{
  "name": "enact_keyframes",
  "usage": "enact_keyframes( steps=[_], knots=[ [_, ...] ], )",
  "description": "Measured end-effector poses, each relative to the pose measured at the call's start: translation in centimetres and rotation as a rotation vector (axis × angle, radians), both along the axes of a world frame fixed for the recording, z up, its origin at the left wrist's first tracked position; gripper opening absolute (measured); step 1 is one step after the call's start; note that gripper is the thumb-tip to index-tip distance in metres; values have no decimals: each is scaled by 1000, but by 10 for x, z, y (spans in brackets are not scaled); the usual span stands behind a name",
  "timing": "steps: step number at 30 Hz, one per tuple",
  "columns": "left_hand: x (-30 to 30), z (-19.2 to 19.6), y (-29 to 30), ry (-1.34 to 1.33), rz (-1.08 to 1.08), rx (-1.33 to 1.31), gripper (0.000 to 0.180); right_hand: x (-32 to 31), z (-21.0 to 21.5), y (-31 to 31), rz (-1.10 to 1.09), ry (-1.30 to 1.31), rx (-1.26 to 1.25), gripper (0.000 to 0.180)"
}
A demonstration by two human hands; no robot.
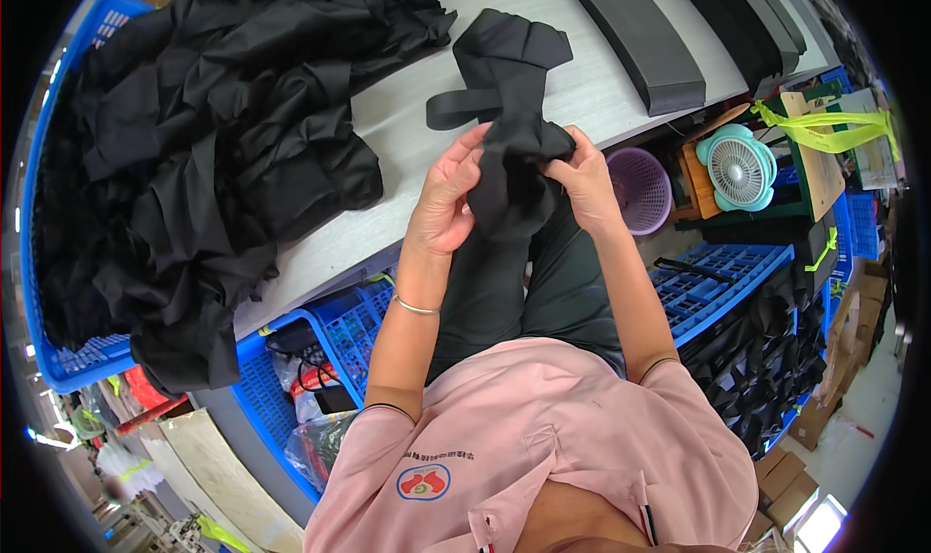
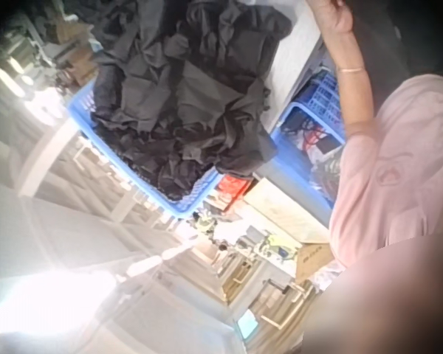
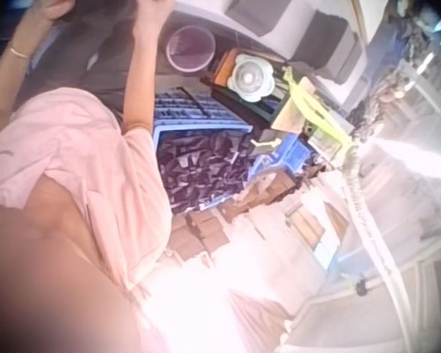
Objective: Inspecting and sorting pieces of black fabric in a manufacturing facility.
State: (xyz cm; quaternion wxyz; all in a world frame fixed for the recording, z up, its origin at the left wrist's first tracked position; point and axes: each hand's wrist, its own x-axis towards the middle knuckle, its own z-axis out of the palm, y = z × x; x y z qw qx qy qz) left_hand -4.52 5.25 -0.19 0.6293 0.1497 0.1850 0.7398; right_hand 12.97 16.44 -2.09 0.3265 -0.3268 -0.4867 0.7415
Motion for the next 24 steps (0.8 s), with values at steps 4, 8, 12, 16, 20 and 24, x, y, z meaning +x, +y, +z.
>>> enact_keyframes(
  steps=[4, 8, 12, 16, 20, 24],
  knots=[
    [-22, -14, 0, 305, 11, -228, 42, -4, 22, -5, 82, 104, -238, 36],
    [-26, -19, -3, 526, 140, -355, 42, 11, 4, 3, 71, 335, -663, 47],
    [-21, -12, 1, 539, 164, -363, 41, 25, -52, 30, 394, 564, -648, 67],
    [-15, -5, 2, 590, 254, -348, 39, -1, -12, 15, 297, 376, -368, 55],
    [-6, -4, 4, 765, 496, -311, 37, -20, 17, 1, 370, 333, -310, 53],
    [3, 13, -8, 1153, 953, -325, 36, -29, 21, 6, 28, 32, 209, 20]
  ],
)
